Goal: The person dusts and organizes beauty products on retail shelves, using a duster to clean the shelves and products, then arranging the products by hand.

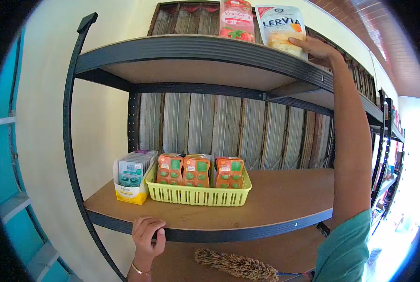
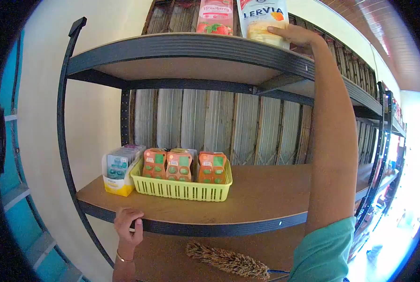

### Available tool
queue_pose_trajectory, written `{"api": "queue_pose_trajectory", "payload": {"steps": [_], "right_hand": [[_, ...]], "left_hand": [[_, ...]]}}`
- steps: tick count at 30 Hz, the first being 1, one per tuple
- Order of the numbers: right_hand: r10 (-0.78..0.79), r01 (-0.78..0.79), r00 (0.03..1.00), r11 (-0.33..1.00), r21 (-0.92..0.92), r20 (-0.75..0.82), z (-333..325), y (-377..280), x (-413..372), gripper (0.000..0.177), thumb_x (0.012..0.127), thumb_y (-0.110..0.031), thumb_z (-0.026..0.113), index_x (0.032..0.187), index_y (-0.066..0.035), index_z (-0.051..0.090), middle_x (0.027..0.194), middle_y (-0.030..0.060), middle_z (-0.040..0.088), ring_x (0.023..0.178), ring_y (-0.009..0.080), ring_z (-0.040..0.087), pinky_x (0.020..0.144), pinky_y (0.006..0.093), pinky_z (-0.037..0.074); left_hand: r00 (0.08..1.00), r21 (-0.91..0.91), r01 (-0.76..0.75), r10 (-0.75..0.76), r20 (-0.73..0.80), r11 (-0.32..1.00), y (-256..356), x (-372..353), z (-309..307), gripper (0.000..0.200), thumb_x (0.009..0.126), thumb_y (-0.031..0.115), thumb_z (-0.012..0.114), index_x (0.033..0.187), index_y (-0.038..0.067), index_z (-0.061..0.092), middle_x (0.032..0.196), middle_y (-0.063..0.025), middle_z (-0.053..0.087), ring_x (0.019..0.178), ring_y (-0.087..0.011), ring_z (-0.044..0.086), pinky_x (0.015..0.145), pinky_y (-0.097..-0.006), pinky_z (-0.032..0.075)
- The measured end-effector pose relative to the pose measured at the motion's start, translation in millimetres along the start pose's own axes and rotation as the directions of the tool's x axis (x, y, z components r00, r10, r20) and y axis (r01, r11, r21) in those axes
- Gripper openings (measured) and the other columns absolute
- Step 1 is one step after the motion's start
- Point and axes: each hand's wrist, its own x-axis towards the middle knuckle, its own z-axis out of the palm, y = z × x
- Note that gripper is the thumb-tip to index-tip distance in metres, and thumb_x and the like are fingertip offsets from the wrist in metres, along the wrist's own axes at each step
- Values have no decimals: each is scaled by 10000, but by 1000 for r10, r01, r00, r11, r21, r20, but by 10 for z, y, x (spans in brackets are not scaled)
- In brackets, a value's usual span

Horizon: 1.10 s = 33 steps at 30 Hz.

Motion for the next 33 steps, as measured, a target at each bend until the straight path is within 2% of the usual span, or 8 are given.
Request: {"api": "queue_pose_trajectory", "payload": {"steps": [5,15,20,22,24,28,31,33], "right_hand": [[-60,44,967,996,-72,-249,55,247,222,902,646,-569,634,1303,-86,250,1220,167,400,1084,276,416,846,394,394],[-14,15,990,1000,11,-138,113,125,144,911,698,-502,612,1337,-38,157,1291,192,326,1198,266,305,956,406,290],[-458,172,453,887,-429,-765,305,-429,188,761,615,-567,637,1111,-3,516,1144,239,473,1021,304,512,858,404,405],[-360,151,749,910,-387,-556,363,-850,329,959,529,-594,680,1233,-11,389,1184,260,424,1065,315,477,873,402,399],[-151,-54,864,921,-386,-480,682,-1351,214,911,621,-558,647,1311,-121,244,1267,204,355,1122,352,411,909,414,369],[-153,-72,913,851,-519,-378,824,-1286,711,1178,494,-676,641,1352,-129,48,1257,180,399,1134,357,408,938,387,357],[-290,77,851,894,-442,-439,916,-979,1247,1204,423,-602,720,1331,-29,175,1264,236,352,1114,339,431,895,391,391],[-116,-111,896,876,-470,-429,918,-1078,1254,1340,359,-580,743,1348,-40,17,1312,230,284,1140,354,399,911,373,384]], "left_hand": [[999,-5,-47,47,13,999,-9,26,-28,58,722,70,519,705,33,559,718,-98,578,683,-250,538,642,-349,425],[999,10,-41,40,35,999,-18,19,-40,63,710,87,531,698,41,572,723,-91,571,674,-246,526,629,-346,411],[998,-17,-60,60,2,998,-48,6,-11,64,708,96,538,707,42,572,727,-92,566,666,-245,521,610,-342,399],[997,-19,-77,77,-4,997,-62,11,-6,59,703,93,542,712,44,572,731,-92,566,662,-243,520,605,-340,395],[996,-23,-89,89,-8,996,-65,3,-19,54,697,89,547,719,48,573,735,-90,565,660,-240,518,600,-340,393],[996,-8,-89,89,4,996,-65,-11,-23,58,686,82,554,733,57,577,748,-80,566,653,-233,514,592,-341,389],[995,-11,-94,94,34,996,-103,-18,-60,79,672,91,573,746,68,587,759,-64,567,657,-222,518,590,-335,390],[993,-14,-105,105,44,994,-132,-29,-69,110,653,111,602,758,77,603,774,-45,568,672,-209,528,589,-323,397]]}}
